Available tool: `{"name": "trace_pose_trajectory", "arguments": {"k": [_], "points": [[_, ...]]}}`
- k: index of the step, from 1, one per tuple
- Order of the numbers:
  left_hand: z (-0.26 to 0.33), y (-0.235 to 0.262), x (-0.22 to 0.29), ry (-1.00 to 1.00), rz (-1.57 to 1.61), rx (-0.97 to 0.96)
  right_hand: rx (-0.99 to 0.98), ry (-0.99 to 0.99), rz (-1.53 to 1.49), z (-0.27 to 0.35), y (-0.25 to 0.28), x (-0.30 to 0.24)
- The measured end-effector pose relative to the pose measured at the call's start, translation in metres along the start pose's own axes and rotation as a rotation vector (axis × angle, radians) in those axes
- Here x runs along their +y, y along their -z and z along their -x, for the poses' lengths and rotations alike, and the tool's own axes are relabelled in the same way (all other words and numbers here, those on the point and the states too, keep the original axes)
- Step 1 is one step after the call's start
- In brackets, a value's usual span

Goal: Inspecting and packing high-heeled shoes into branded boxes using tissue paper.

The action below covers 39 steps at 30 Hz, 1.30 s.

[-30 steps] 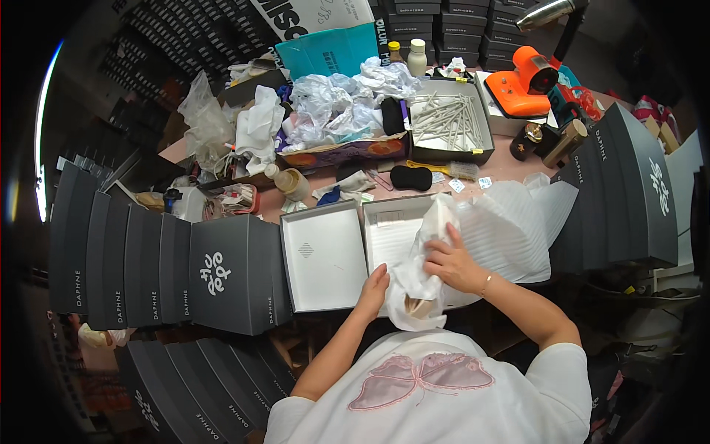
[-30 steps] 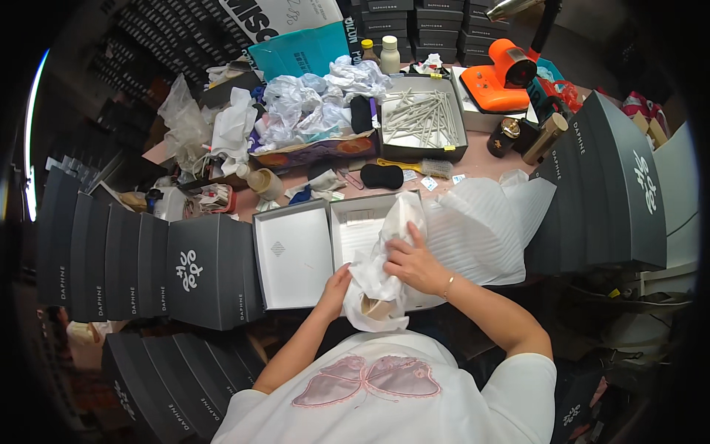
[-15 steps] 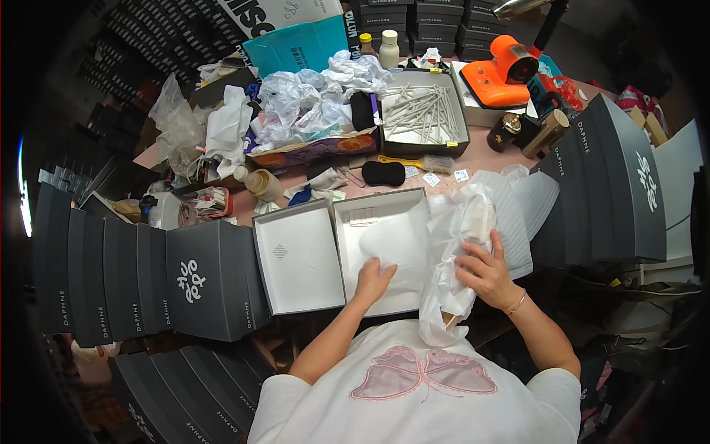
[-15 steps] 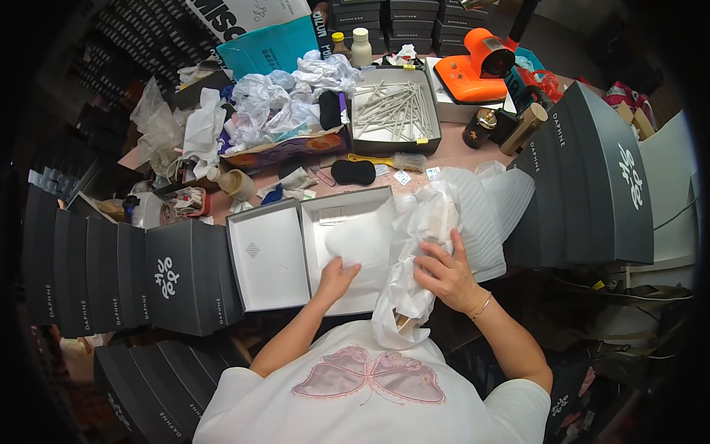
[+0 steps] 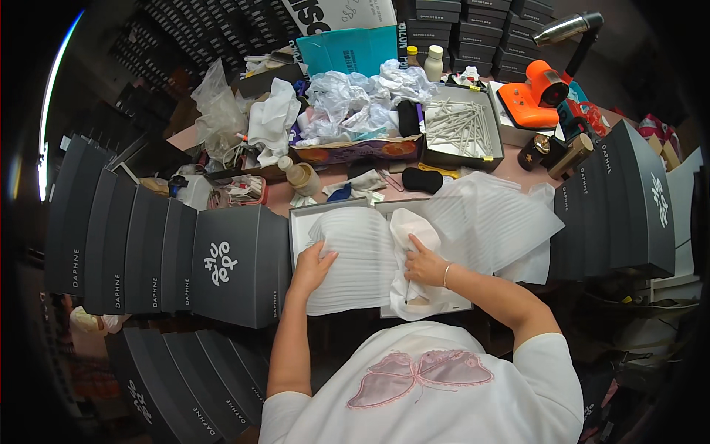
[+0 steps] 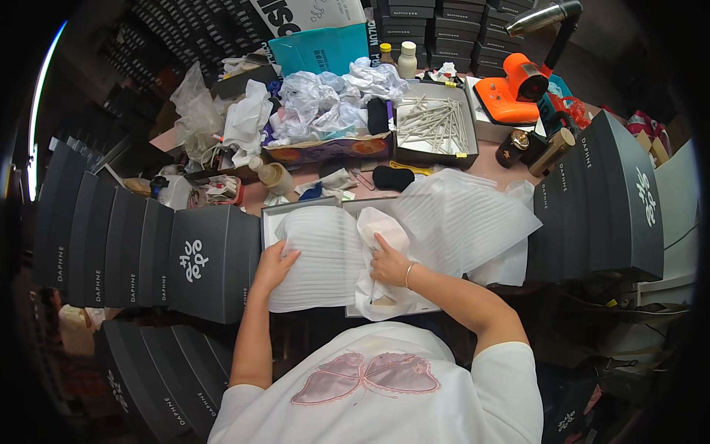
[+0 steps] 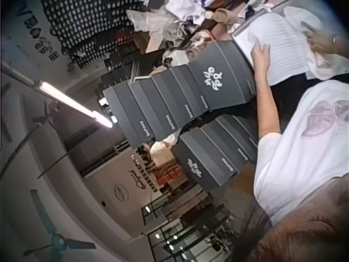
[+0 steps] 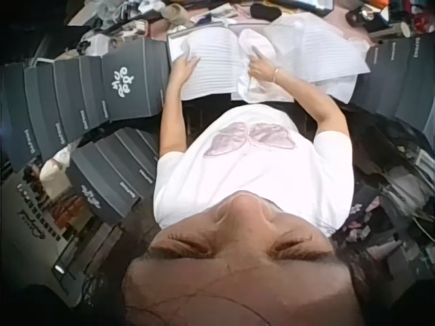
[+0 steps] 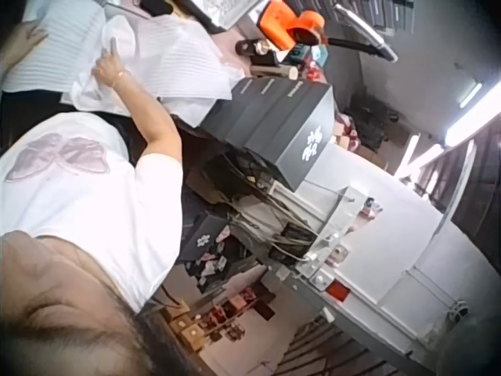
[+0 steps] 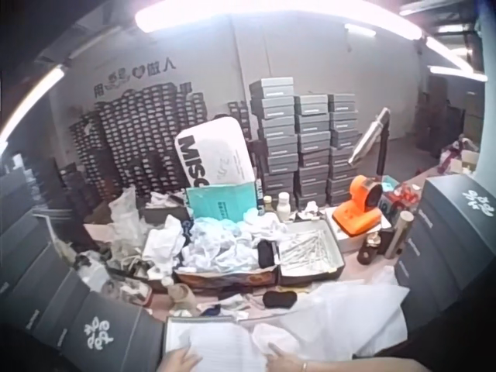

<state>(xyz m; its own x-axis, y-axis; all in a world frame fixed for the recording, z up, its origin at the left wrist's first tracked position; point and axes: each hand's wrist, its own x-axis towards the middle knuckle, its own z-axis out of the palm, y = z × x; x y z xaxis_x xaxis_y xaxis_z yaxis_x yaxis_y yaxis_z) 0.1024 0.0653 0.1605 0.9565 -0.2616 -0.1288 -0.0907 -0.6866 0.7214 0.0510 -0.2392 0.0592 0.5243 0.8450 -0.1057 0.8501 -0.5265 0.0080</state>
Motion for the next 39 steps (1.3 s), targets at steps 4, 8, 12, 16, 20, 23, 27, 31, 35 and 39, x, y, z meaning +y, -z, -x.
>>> {"name": "trace_pose_trajectory", "arguments": {"k": [4,8,12,16,20,23,27,31,35,39], "points": [[0.004,-0.003,-0.012,-0.091,0.085,0.161,-0.094,-0.062,0.112,-0.001,0.077,-0.016],[-0.003,-0.006,-0.001,-0.231,-0.026,0.330,-0.305,-0.064,0.248,-0.012,0.082,-0.021],[-0.017,-0.015,0.003,-0.210,-0.155,0.297,-0.341,-0.080,0.159,-0.021,0.005,-0.022],[0.013,-0.023,0.035,-0.187,-0.514,0.557,0.114,-0.247,-0.144,0.009,0.011,-0.029],[0.055,-0.082,0.082,-0.523,-0.032,0.150,0.307,-0.809,-0.316,0.082,0.052,0.010],[0.043,-0.141,0.052,-0.277,0.021,0.225,0.491,-1.027,-0.575,0.113,0.004,0.017],[0.002,-0.166,-0.024,0.079,0.095,0.071,0.347,-1.297,-1.256,0.115,-0.058,-0.015],[-0.023,-0.145,-0.028,0.133,0.032,-0.186,0.504,-1.253,-1.266,0.123,-0.036,-0.012],[0.008,-0.111,0.012,0.161,1.113,-0.187,0.414,-1.138,-1.160,0.138,0.101,-0.013],[0.028,-0.135,0.033,0.294,1.410,-0.350,0.910,-1.040,-1.477,0.148,0.102,-0.011]]}}
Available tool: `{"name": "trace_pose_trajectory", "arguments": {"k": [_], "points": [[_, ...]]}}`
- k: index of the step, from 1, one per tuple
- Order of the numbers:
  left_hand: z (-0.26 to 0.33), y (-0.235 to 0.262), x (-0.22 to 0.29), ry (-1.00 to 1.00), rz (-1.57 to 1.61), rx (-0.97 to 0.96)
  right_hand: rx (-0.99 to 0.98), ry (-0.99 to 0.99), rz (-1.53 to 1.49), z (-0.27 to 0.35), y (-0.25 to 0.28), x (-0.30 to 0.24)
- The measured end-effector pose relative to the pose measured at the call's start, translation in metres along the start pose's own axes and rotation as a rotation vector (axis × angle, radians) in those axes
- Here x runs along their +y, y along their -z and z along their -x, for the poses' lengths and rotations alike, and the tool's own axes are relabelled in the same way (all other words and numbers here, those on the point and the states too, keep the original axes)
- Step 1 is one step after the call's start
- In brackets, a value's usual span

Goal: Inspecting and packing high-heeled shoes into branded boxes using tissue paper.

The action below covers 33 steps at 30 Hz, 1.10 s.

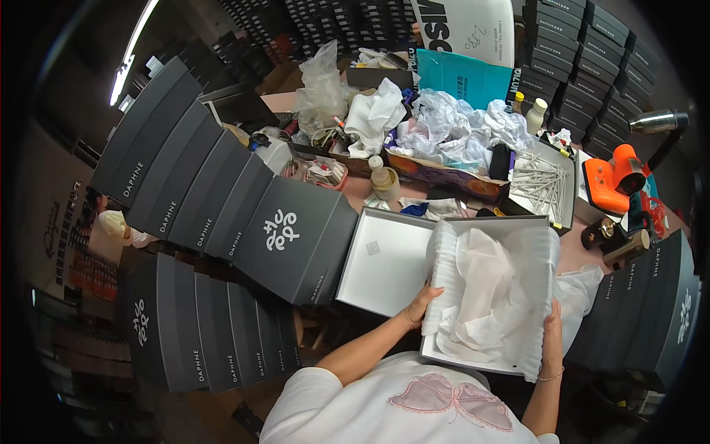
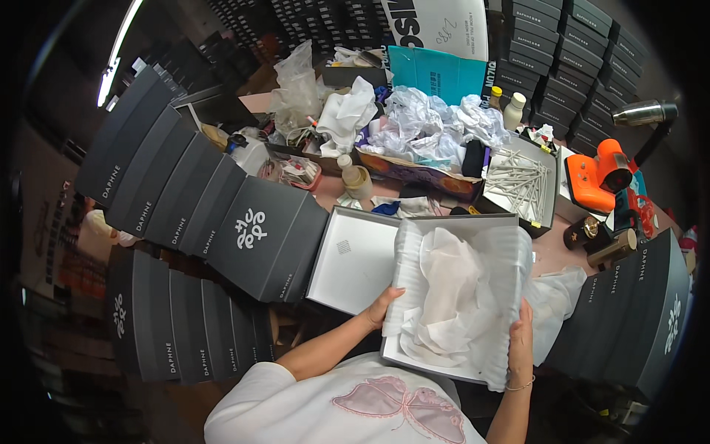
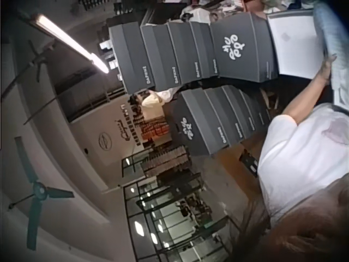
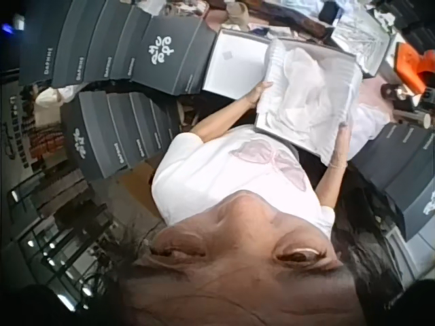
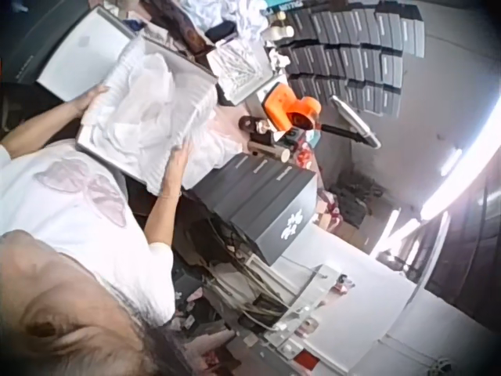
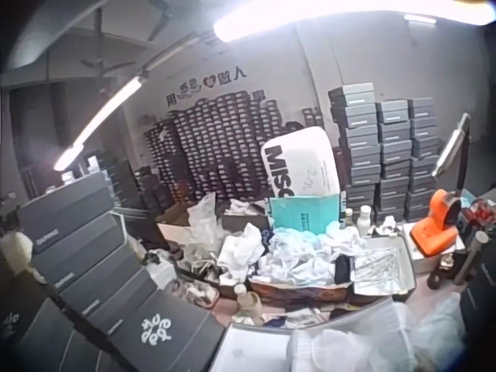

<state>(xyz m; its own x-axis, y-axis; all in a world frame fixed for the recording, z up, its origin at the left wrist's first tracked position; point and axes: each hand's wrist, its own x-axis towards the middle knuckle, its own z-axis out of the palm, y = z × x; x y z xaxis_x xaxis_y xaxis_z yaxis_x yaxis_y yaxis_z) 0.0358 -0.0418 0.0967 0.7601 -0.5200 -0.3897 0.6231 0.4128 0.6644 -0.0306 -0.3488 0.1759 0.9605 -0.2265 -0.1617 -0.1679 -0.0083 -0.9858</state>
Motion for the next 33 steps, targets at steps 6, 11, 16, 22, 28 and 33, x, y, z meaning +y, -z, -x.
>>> {"name": "trace_pose_trajectory", "arguments": {"k": [6,11,16,22,28,33], "points": [[-0.026,0.012,-0.029,0.008,0.081,0.075,0.032,-0.311,-0.654,-0.019,0.009,0.112],[-0.065,0.073,-0.070,-0.116,-0.565,0.302,-0.096,-0.382,0.086,-0.037,0.015,0.212],[-0.012,0.030,-0.031,-0.559,-0.907,0.517,0.226,0.139,0.369,-0.030,-0.022,0.078],[0.004,0.004,-0.035,-0.482,-0.597,0.331,-0.102,0.195,0.879,-0.021,-0.128,0.118],[0.009,-0.002,-0.007,-0.404,-0.543,0.274,0.086,0.095,0.651,-0.041,-0.097,0.138],[-0.024,-0.014,0.020,-0.293,-0.289,0.174,-0.293,-0.200,0.105,-0.019,-0.085,0.000]]}}
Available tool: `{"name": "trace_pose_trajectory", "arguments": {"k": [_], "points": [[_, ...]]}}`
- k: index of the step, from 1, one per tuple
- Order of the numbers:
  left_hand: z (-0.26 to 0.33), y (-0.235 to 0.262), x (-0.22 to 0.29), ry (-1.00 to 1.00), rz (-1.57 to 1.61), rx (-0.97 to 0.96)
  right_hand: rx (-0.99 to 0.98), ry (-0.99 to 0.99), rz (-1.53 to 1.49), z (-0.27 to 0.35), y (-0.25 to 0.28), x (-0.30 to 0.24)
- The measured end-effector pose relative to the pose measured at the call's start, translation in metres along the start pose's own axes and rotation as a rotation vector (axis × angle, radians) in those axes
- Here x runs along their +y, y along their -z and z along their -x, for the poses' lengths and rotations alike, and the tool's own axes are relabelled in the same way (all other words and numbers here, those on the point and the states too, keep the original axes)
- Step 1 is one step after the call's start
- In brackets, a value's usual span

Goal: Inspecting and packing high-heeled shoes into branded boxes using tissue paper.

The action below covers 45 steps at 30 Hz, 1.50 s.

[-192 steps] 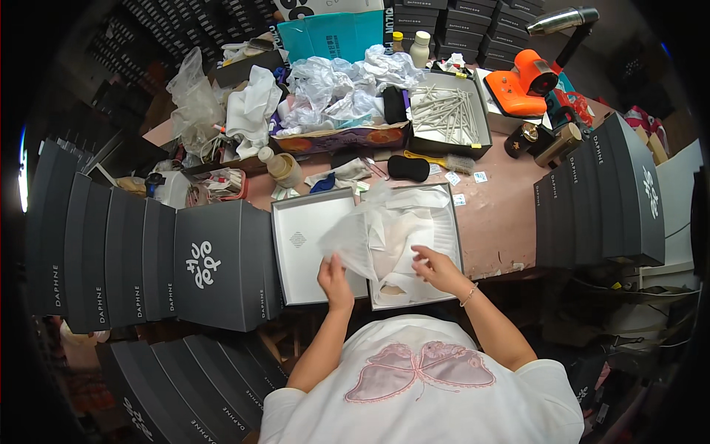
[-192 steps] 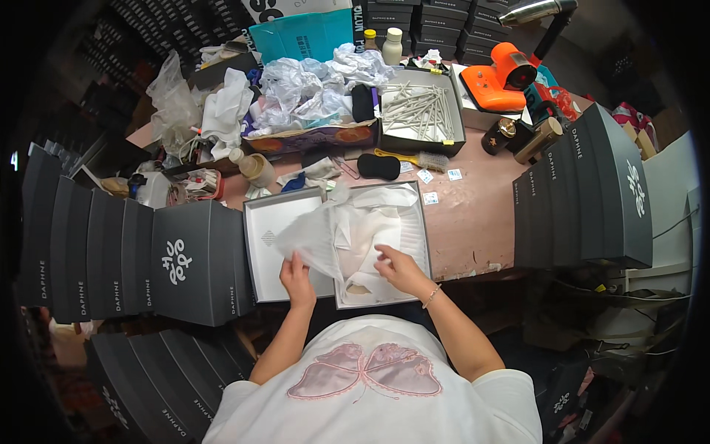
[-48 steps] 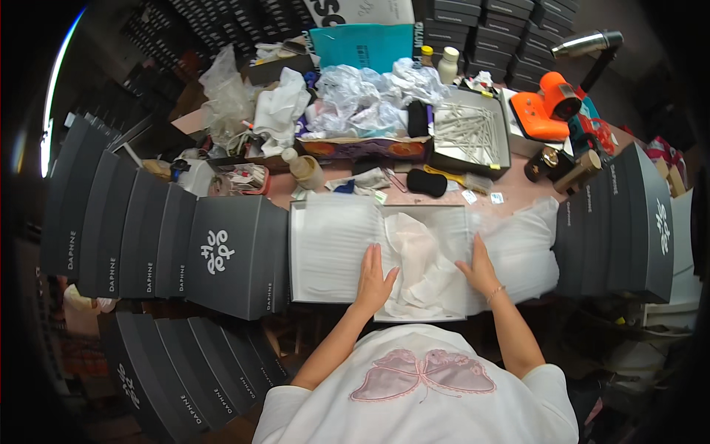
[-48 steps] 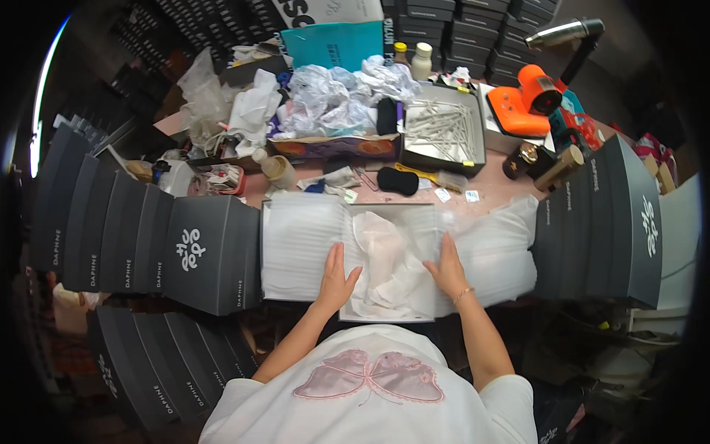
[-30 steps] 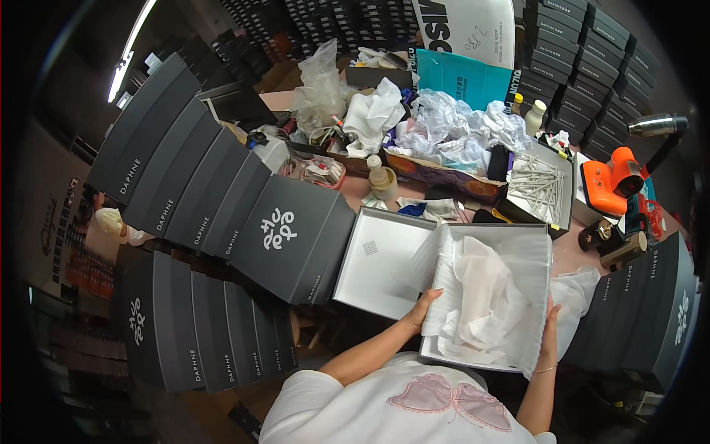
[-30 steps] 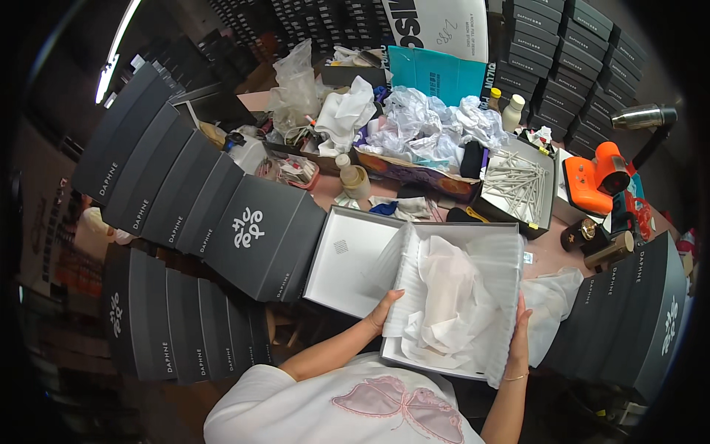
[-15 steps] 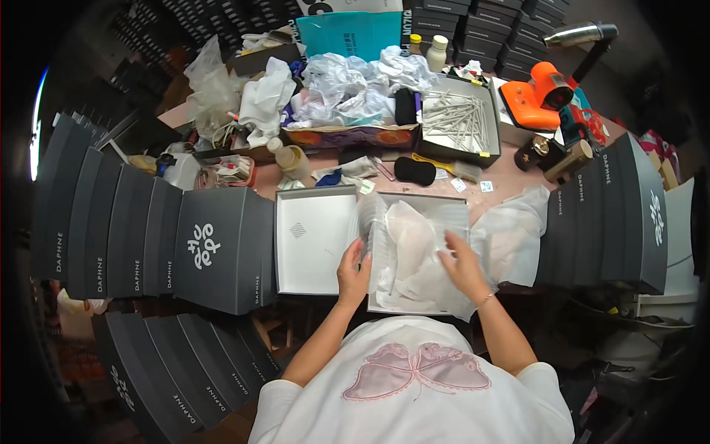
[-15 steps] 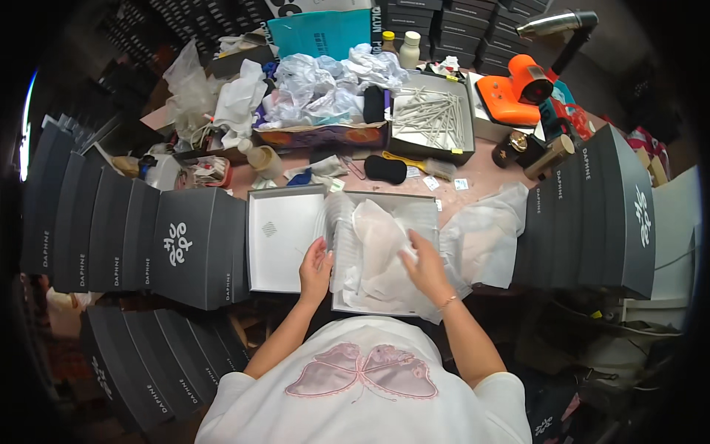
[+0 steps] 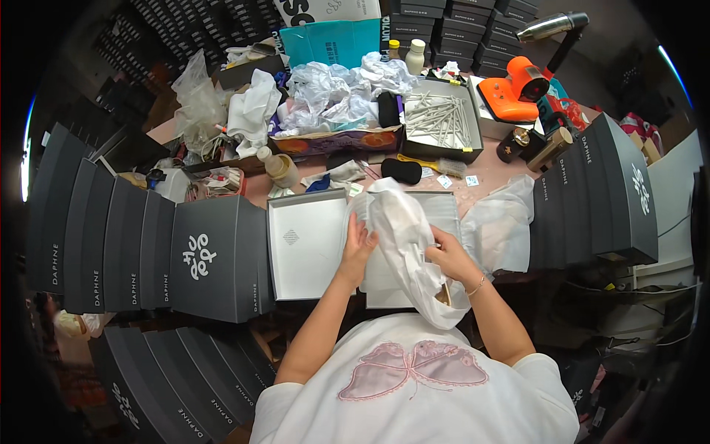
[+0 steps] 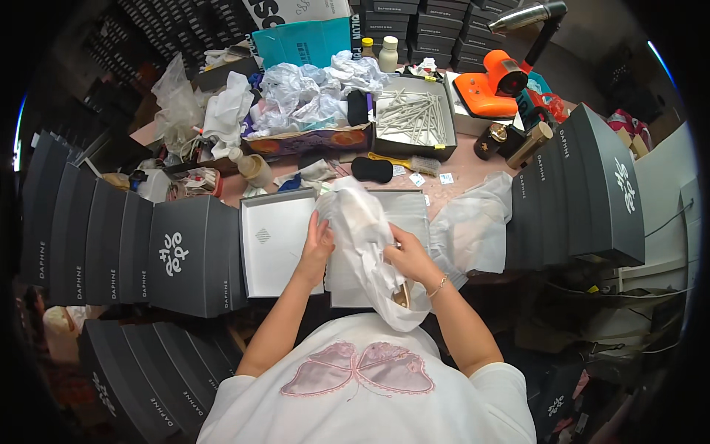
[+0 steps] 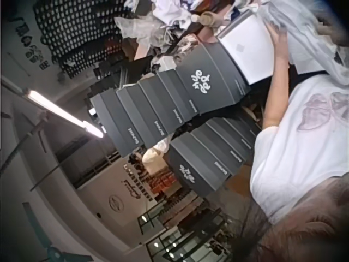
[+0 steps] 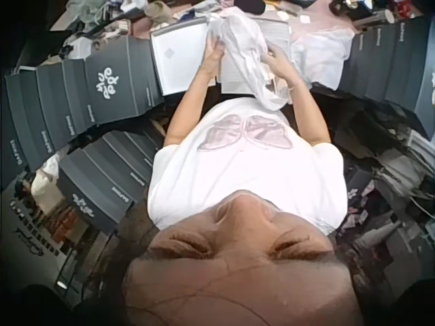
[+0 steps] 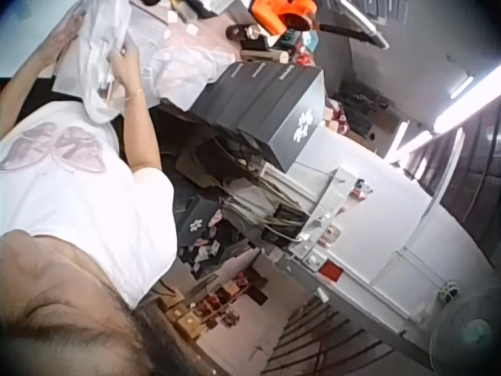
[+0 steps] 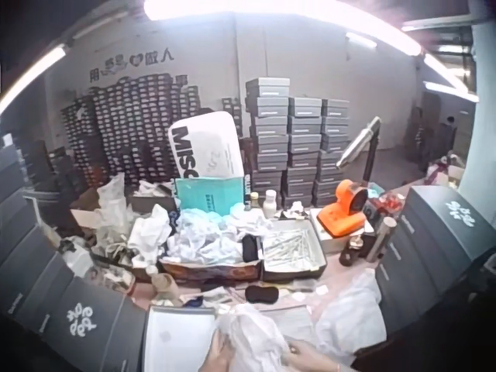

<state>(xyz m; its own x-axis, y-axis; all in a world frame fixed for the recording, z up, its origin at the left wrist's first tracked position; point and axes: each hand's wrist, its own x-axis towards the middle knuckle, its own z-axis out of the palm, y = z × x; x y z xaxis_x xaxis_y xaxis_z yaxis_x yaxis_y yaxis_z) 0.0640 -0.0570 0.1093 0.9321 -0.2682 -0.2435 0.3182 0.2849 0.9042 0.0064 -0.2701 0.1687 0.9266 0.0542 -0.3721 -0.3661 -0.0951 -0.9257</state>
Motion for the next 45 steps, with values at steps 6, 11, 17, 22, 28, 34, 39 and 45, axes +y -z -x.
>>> {"name": "trace_pose_trajectory", "arguments": {"k": [6,11,17,22,28,34,39,45], "points": [[-0.015,-0.003,0.015,0.244,0.513,-0.127,-0.200,0.054,-0.275,0.004,-0.006,-0.028],[0.008,0.025,-0.011,0.339,0.618,-0.108,0.305,0.297,0.033,0.068,-0.004,-0.018],[0.065,0.011,-0.022,0.439,0.215,0.007,0.185,-0.079,-0.019,0.123,-0.019,0.108],[0.048,0.030,-0.047,0.461,0.555,-0.058,0.234,0.160,0.507,0.103,-0.008,0.068],[0.039,-0.009,-0.026,0.607,0.649,-0.238,0.142,-0.214,0.634,0.059,-0.005,0.086],[0.028,-0.002,0.007,0.596,0.727,-0.271,0.331,0.413,0.639,0.035,-0.005,0.077],[-0.002,-0.007,0.046,0.230,1.218,-0.845,-0.154,0.329,0.284,0.016,0.015,0.048],[-0.033,0.046,0.070,-0.323,0.537,0.005,0.022,0.359,0.484,0.062,0.017,0.013]]}}
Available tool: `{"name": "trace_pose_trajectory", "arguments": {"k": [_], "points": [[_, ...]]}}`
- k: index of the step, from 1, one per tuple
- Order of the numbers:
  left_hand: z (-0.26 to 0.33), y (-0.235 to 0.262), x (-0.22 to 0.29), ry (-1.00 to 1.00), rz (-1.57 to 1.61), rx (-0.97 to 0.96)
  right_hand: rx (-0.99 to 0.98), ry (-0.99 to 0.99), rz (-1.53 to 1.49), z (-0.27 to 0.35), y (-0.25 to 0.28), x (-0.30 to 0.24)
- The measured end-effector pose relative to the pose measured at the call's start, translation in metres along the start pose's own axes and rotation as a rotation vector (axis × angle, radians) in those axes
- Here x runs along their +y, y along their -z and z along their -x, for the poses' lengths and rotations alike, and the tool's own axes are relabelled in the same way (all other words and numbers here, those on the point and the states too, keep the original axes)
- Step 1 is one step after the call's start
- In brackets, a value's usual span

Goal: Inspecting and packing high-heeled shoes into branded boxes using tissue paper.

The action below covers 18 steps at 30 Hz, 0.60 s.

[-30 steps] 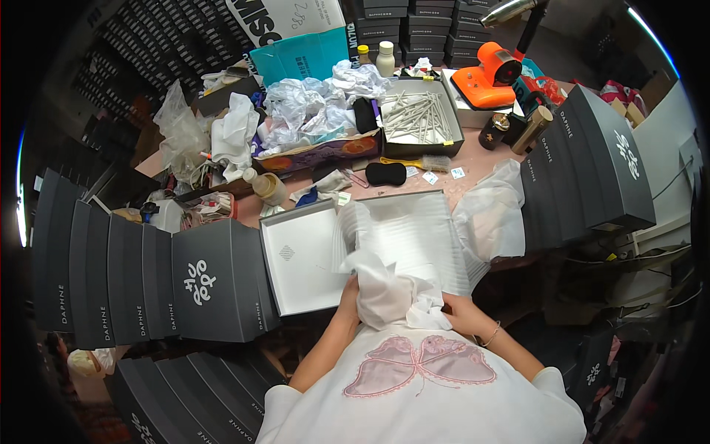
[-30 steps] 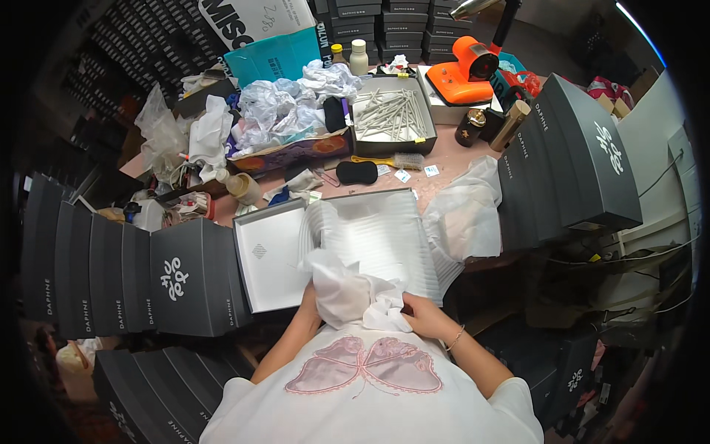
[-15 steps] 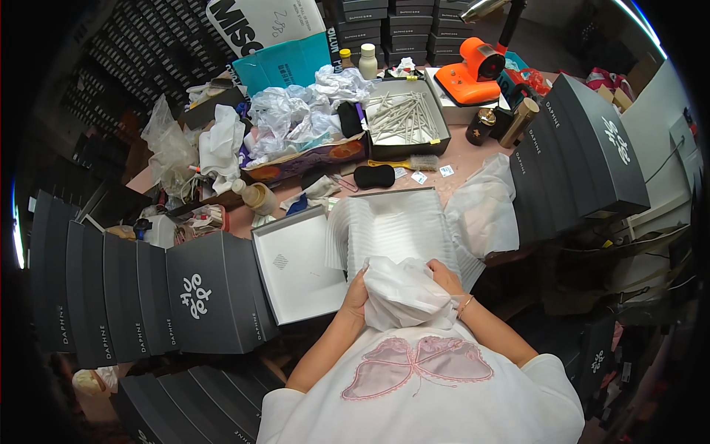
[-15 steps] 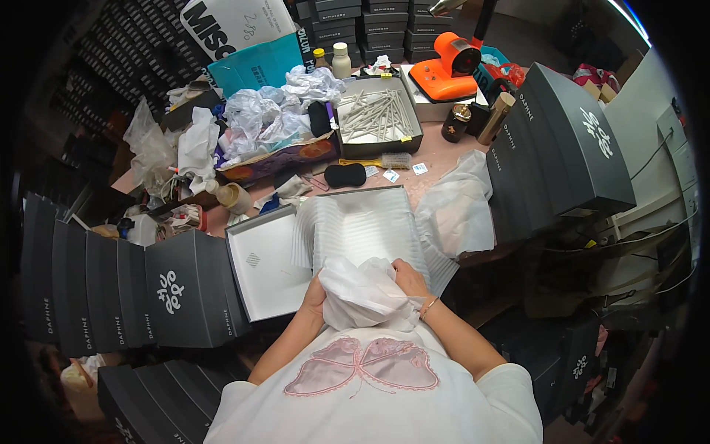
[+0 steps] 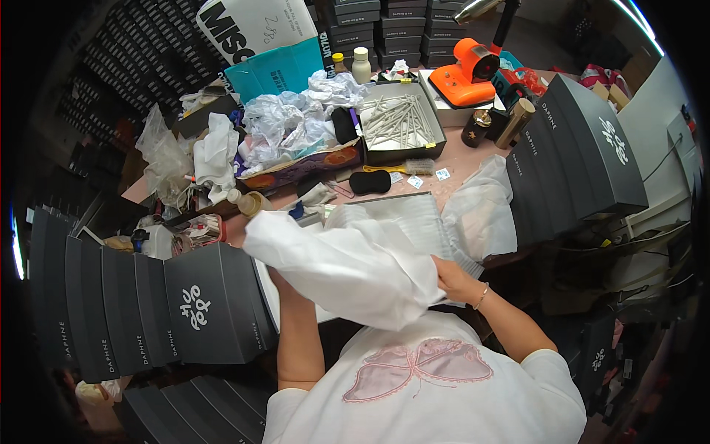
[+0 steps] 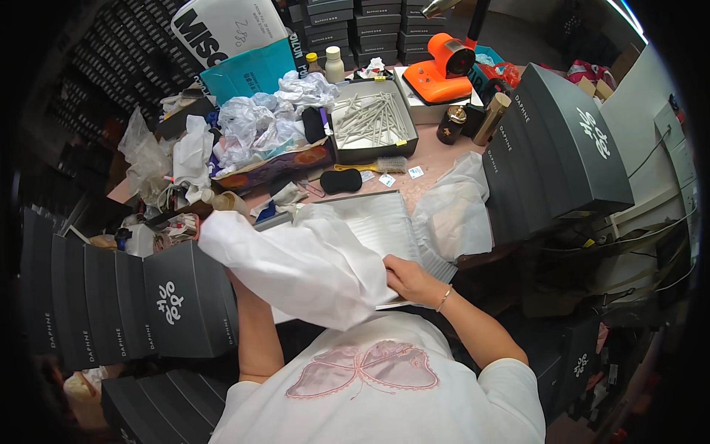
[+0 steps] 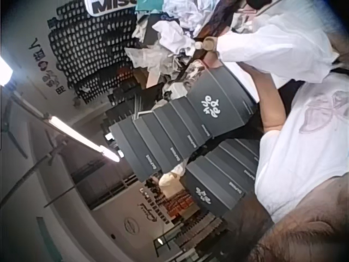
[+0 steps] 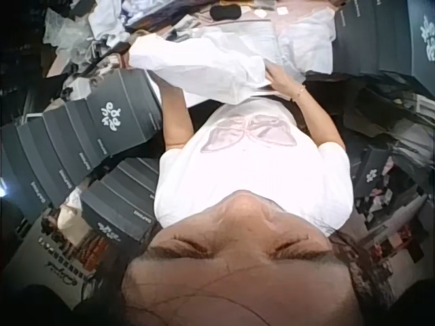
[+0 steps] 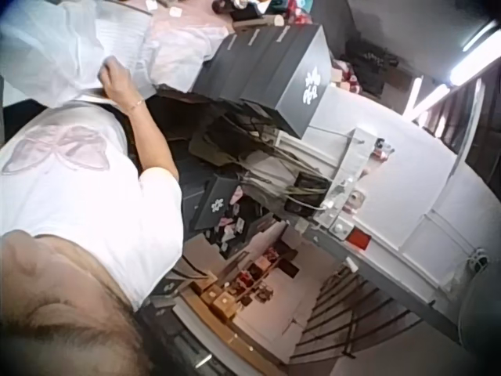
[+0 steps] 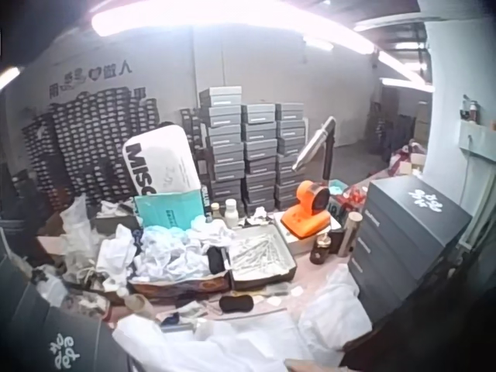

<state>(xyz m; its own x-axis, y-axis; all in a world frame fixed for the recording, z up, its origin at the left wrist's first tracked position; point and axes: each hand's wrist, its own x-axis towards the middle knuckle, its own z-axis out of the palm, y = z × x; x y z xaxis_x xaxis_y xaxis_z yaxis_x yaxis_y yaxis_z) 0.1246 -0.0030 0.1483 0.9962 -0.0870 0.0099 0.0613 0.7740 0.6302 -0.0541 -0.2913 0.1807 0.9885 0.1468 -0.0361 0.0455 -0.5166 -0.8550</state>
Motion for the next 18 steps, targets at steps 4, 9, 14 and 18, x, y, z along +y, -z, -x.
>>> {"name": "trace_pose_trajectory", "arguments": {"k": [4,9,14,18], "points": [[-0.008,-0.055,0.047,-0.056,-0.097,-0.248,0.209,-0.335,0.110,0.039,0.054,0.002],[0.055,-0.036,-0.145,0.080,-1.680,-1.076,0.450,-0.454,-0.001,0.068,0.082,0.044],[0.079,-0.033,-0.125,0.540,-1.128,-1.007,0.432,-0.395,-0.031,0.056,0.064,0.024],[0.074,-0.063,-0.104,0.845,-0.113,-0.136,0.317,-0.214,0.089,0.026,0.031,-0.001]]}}
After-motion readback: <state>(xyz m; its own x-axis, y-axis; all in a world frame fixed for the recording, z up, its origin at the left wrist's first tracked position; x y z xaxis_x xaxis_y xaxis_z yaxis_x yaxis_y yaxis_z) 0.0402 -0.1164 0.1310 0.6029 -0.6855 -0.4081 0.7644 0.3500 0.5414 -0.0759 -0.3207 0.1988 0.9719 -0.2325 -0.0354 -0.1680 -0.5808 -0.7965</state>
